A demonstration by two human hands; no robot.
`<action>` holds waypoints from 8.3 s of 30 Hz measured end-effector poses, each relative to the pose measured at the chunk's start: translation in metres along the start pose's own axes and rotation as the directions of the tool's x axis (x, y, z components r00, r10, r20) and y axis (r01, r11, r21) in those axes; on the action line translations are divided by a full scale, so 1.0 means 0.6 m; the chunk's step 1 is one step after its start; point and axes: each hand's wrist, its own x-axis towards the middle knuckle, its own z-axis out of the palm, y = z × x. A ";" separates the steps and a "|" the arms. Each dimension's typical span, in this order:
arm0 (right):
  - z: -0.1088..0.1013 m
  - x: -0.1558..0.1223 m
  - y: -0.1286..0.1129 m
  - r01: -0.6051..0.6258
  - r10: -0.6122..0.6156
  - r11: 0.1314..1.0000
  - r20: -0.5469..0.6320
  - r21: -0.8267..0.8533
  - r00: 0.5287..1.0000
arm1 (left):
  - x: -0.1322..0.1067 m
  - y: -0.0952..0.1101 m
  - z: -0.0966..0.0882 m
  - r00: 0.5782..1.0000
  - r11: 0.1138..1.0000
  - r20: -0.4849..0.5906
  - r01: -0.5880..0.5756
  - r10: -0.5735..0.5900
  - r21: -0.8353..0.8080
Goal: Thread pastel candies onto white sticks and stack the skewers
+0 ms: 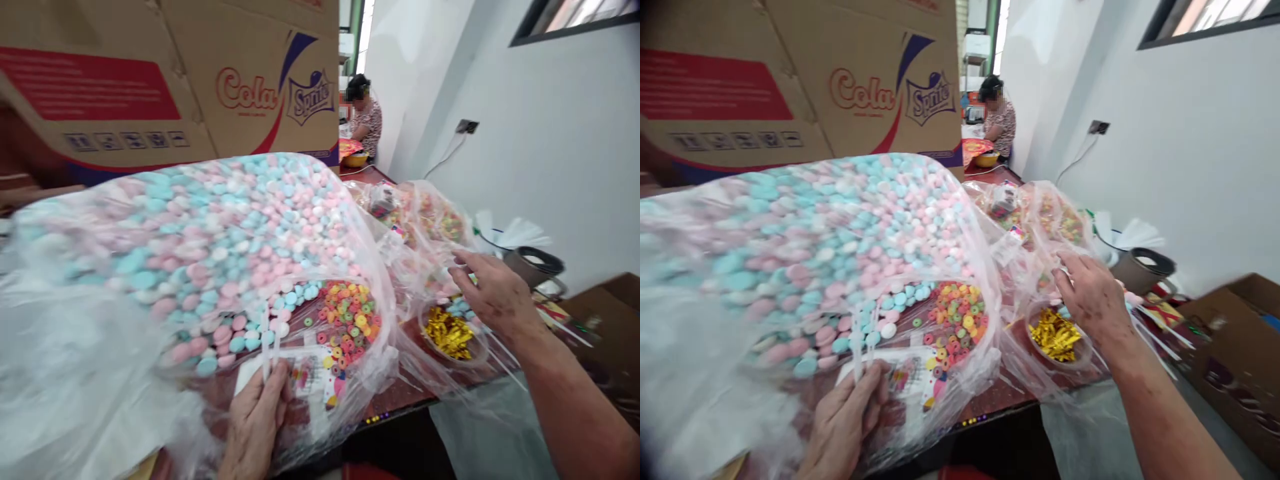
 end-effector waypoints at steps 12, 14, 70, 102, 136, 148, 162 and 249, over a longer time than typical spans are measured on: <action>0.139 -0.039 -0.363 -0.446 -0.291 0.427 0.587 0.786 0.756 | -0.018 0.008 -0.003 0.984 0.981 0.140 -0.129 0.109 0.147; 0.154 -0.048 -0.370 -0.449 -0.239 0.437 0.582 0.779 0.777 | -0.017 0.006 -0.002 0.989 0.988 0.106 -0.115 0.104 0.107; 0.205 0.015 -0.331 0.507 -0.438 0.861 0.583 0.051 0.685 | -0.010 -0.010 0.006 0.993 0.994 -0.084 -0.089 0.084 -0.063; 0.190 0.012 -0.313 -0.602 -0.163 0.187 0.629 0.776 0.760 | -0.011 -0.010 0.000 0.971 0.956 0.011 -0.235 0.237 0.178; 0.200 0.007 -0.332 -0.636 0.141 -0.133 0.650 0.760 0.747 | -0.010 -0.008 0.002 0.978 0.954 0.053 -0.209 0.202 0.213; 0.189 0.000 -0.317 -0.591 -0.096 0.164 0.610 0.789 0.787 | -0.010 -0.003 0.002 0.969 0.953 0.025 -0.248 0.248 0.172; 0.198 0.008 -0.309 -0.554 0.079 0.124 0.548 0.823 0.833 | -0.010 -0.006 0.003 0.971 0.952 0.048 -0.241 0.236 0.190; 0.211 0.010 -0.301 -0.564 0.042 0.268 0.575 0.781 0.817 | -0.011 -0.003 0.002 0.974 0.951 0.012 -0.223 0.226 0.215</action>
